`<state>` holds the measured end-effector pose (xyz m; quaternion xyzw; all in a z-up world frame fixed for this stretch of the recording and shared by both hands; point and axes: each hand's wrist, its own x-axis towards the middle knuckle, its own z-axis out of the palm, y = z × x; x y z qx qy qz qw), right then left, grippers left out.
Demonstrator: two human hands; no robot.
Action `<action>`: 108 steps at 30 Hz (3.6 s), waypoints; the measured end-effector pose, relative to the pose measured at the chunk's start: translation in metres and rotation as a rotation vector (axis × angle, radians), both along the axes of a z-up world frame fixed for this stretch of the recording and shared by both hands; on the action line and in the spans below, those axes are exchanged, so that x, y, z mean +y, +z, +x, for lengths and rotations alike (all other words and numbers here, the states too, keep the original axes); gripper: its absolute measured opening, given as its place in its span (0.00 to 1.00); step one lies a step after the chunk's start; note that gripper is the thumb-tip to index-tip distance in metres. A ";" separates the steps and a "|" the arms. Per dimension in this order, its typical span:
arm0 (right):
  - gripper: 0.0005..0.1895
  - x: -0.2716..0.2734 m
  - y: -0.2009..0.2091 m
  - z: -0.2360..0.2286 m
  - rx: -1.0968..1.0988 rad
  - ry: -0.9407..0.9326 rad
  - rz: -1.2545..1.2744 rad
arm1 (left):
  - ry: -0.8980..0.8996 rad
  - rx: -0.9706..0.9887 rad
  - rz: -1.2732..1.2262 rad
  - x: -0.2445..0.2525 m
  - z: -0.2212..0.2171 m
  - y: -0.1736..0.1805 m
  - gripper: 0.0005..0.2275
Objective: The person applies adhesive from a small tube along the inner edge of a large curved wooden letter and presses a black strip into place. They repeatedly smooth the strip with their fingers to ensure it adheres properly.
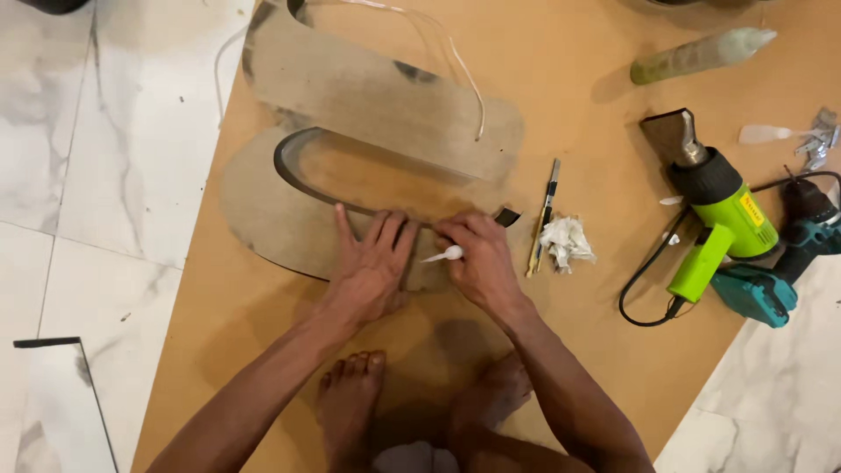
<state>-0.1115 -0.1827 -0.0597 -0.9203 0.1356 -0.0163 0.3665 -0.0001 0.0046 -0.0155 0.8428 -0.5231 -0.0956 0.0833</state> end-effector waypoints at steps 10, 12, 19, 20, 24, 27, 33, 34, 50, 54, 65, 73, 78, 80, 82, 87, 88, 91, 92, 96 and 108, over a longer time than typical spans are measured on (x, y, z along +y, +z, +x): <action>0.06 -0.011 0.030 0.005 -0.129 -0.209 0.193 | -0.023 -0.014 -0.078 -0.010 -0.008 -0.007 0.33; 0.05 -0.032 0.030 -0.001 -0.220 -0.398 0.273 | -0.030 0.083 0.057 -0.010 -0.010 -0.016 0.45; 0.09 -0.064 0.045 0.005 -0.119 -0.725 0.532 | -0.047 0.007 -0.011 -0.030 -0.022 0.002 0.42; 0.07 -0.065 0.047 0.006 -0.093 -0.742 0.514 | -0.025 0.031 -0.058 -0.035 -0.026 0.001 0.38; 0.05 -0.070 0.045 -0.005 0.006 -0.798 0.428 | 0.021 0.258 -0.127 -0.048 -0.039 -0.018 0.35; 0.05 -0.073 0.036 -0.022 0.053 -0.805 0.553 | 0.040 0.321 -0.044 -0.049 -0.041 -0.021 0.37; 0.07 -0.063 0.024 -0.029 0.002 -0.860 0.619 | 0.072 0.250 -0.118 -0.053 -0.044 -0.019 0.35; 0.07 -0.062 0.023 -0.029 0.001 -0.861 0.621 | 0.071 0.250 -0.116 -0.053 -0.044 -0.019 0.35; 0.11 -0.061 -0.026 -0.050 -0.059 -0.795 0.762 | 0.062 0.360 -0.315 -0.070 -0.052 -0.034 0.28; 0.11 -0.060 -0.020 -0.049 -0.049 -0.803 0.843 | 0.040 0.362 -0.296 -0.067 -0.049 -0.028 0.29; 0.10 -0.066 -0.043 -0.059 -0.055 -0.868 1.161 | 0.065 0.455 -0.274 -0.070 -0.051 -0.037 0.31; 0.11 -0.070 -0.048 -0.063 -0.023 -0.860 1.113 | 0.062 0.423 -0.233 -0.067 -0.050 -0.032 0.30; 0.07 -0.060 -0.029 -0.053 -0.038 -0.911 1.035 | -0.122 0.192 0.002 -0.038 -0.022 -0.006 0.35; 0.08 -0.061 -0.033 -0.054 -0.038 -0.916 1.037 | -0.158 0.087 0.061 -0.021 -0.004 0.021 0.35; 0.08 -0.059 -0.033 -0.054 -0.034 -0.913 1.045 | -0.187 -0.022 0.124 -0.011 0.005 0.029 0.35; 0.08 -0.054 -0.031 -0.052 -0.035 -0.941 1.046 | -0.170 0.055 0.126 -0.005 0.002 -0.004 0.46; 0.08 -0.053 -0.029 -0.051 -0.031 -0.943 1.043 | -0.170 0.059 0.124 -0.004 0.001 -0.009 0.46; 0.09 -0.052 -0.028 -0.048 -0.032 -0.937 1.047 | -0.148 0.082 -0.037 -0.001 0.001 -0.021 0.46; 0.09 -0.052 -0.029 -0.049 -0.033 -0.945 1.041 | -0.140 0.111 -0.073 0.001 0.000 -0.023 0.43; 0.10 -0.051 -0.025 -0.048 -0.029 -0.954 1.033 | -0.148 0.086 -0.061 0.001 0.000 -0.021 0.46; 0.08 -0.057 -0.034 -0.052 -0.016 -0.922 1.036 | -0.130 0.235 -0.122 0.001 -0.002 -0.031 0.42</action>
